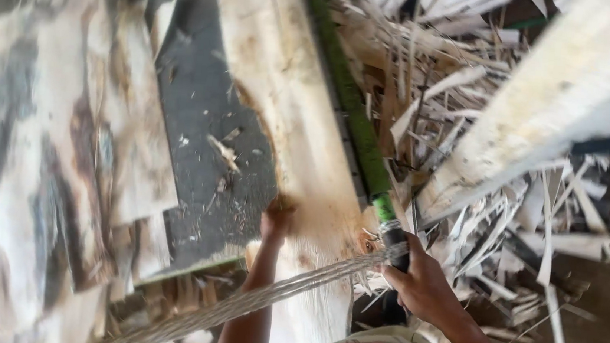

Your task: Manually feed and process thin wood strips through a cutting or sizing machine.

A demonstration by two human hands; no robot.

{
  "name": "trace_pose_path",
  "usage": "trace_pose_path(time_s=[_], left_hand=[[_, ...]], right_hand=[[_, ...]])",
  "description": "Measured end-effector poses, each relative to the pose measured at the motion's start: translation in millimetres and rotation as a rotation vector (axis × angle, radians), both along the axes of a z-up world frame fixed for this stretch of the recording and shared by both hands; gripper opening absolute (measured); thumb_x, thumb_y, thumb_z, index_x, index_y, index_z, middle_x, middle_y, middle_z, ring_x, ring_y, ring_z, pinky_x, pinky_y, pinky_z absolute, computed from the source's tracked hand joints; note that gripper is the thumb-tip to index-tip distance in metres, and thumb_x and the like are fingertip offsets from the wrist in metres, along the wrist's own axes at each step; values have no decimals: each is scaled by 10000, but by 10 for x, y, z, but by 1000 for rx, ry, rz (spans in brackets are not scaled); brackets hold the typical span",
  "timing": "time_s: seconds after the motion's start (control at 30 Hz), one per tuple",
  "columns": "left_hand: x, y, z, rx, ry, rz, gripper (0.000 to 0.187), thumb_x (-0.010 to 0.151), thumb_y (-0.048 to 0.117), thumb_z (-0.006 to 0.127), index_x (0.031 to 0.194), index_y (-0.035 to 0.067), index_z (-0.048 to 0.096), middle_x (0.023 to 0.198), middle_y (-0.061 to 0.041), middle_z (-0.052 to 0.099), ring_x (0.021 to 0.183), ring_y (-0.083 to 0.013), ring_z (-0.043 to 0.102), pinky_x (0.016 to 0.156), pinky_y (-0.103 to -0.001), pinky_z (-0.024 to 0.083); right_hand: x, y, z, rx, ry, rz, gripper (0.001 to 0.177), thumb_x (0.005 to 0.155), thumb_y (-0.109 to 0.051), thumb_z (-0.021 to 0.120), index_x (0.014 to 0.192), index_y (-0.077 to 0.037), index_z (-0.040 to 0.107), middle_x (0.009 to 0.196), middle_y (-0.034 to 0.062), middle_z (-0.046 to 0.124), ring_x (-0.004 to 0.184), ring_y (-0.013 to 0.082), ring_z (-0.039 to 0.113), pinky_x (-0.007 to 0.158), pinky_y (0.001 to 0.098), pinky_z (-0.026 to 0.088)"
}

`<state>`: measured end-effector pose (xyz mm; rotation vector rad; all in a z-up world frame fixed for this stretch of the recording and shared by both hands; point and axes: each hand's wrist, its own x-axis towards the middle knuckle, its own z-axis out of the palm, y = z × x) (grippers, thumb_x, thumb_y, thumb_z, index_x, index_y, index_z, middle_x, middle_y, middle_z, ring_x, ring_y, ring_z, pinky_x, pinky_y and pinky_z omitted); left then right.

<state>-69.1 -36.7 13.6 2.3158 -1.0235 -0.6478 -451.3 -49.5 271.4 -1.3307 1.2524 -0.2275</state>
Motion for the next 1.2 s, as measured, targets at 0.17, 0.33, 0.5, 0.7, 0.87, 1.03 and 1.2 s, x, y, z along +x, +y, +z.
trace_pose_path(time_s=[0.17,0.33,0.5,0.7,0.87,1.03,1.2], left_hand=[[-249,-84,473,-71,406,288,682,834,178,801,1453,186,515,1102,-38,737,698,-137,673,541,-285,600],[-176,-153,398,-29,357,252,650,839,196,801,1450,155,581,1095,-85,765,709,-133,675,562,-268,603],[-122,-268,432,24,304,250,685,847,237,803,1477,162,545,1137,-77,765,692,-168,635,559,-309,569],[-39,-273,288,-37,281,227,755,826,262,889,1476,128,529,1196,-87,750,784,-54,692,646,-179,614],[-62,-295,309,-9,367,257,731,806,283,818,1480,169,559,1129,-95,775,709,-180,615,566,-330,560],[30,-277,-57,-41,288,238,629,822,332,845,1369,141,601,1110,-85,757,794,-134,696,632,-281,634],[-38,-160,100,206,143,117,564,884,519,760,1326,196,625,1157,-40,740,814,-141,713,625,-299,634]], right_hand=[[-34,3,148,23,-75,55,744,872,-134,643,1510,-69,266,800,125,663,537,214,651,460,375,573],[-83,-39,374,0,-112,80,631,893,-119,628,1446,-78,325,687,127,614,526,242,624,497,414,496],[-72,-78,500,-5,-70,99,627,902,-130,632,1446,-87,322,639,130,605,518,265,609,508,444,456],[-69,-49,315,37,-68,91,626,898,-147,610,1446,-78,315,655,141,675,503,266,643,514,436,513],[-66,-15,140,-75,-108,77,675,854,-132,640,1433,-33,308,636,152,689,517,258,680,536,423,519],[14,-63,530,-11,50,148,669,887,-182,664,1451,-49,329,687,165,664,505,260,651,492,444,520],[114,28,228,55,157,131,607,836,-112,653,1380,-19,401,716,183,667,459,250,622,444,441,525]])
